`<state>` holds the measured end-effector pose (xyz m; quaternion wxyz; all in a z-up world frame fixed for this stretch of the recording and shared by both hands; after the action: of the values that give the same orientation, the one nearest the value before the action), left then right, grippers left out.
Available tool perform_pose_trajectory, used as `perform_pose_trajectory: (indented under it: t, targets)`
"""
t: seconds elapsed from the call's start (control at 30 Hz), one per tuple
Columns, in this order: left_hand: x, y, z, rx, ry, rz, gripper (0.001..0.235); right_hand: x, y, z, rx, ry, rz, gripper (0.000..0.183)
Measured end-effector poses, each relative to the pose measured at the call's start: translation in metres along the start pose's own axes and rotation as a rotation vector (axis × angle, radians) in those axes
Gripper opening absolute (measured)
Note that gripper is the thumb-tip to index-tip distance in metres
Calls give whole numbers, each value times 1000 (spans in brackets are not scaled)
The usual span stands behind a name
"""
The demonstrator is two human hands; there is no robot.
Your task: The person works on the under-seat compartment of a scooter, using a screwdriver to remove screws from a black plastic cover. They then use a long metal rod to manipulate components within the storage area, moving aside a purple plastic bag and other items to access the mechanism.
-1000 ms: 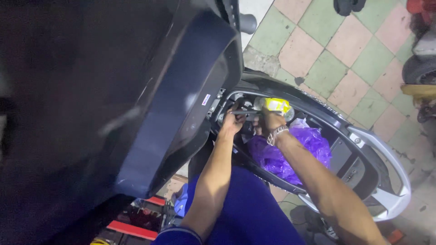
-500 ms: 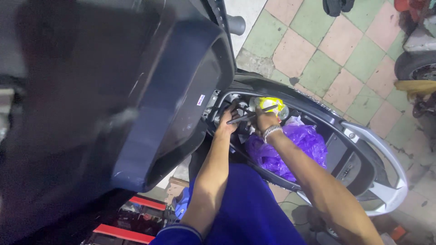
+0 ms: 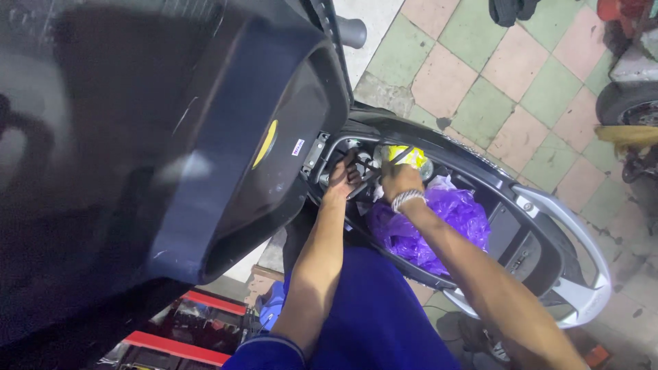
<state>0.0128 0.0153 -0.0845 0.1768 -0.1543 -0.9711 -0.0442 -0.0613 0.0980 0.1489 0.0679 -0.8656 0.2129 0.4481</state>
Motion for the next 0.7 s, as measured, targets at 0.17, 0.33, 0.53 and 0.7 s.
perform_pose_trajectory:
  t: [0.17, 0.33, 0.53, 0.7]
  targets:
    - [4, -7, 5, 10, -46, 40, 28, -36, 9, -41, -1188, -555, -690, 77]
    - [29, -22, -70, 19, -72, 29, 29, 0, 5, 11, -683, -253, -332, 38]
    - [13, -4, -18, 46, -80, 13, 27, -22, 14, -7, -51, -45, -8, 57]
    - [30, -18, -56, 79, -195, 88, 27, -26, 7, -13, -962, -307, -649, 75]
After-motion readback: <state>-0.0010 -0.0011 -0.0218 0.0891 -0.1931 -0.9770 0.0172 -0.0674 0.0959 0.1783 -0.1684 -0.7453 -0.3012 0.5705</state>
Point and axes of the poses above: each hand's wrist, its own z-axis towards the middle knuckle, its own x-axis out of the palm, y = z × x, the point moved 1 cm from there along z, towards the middle knuckle, and after that the axes turned 14 degrees about -y, right-handed, at the moved point
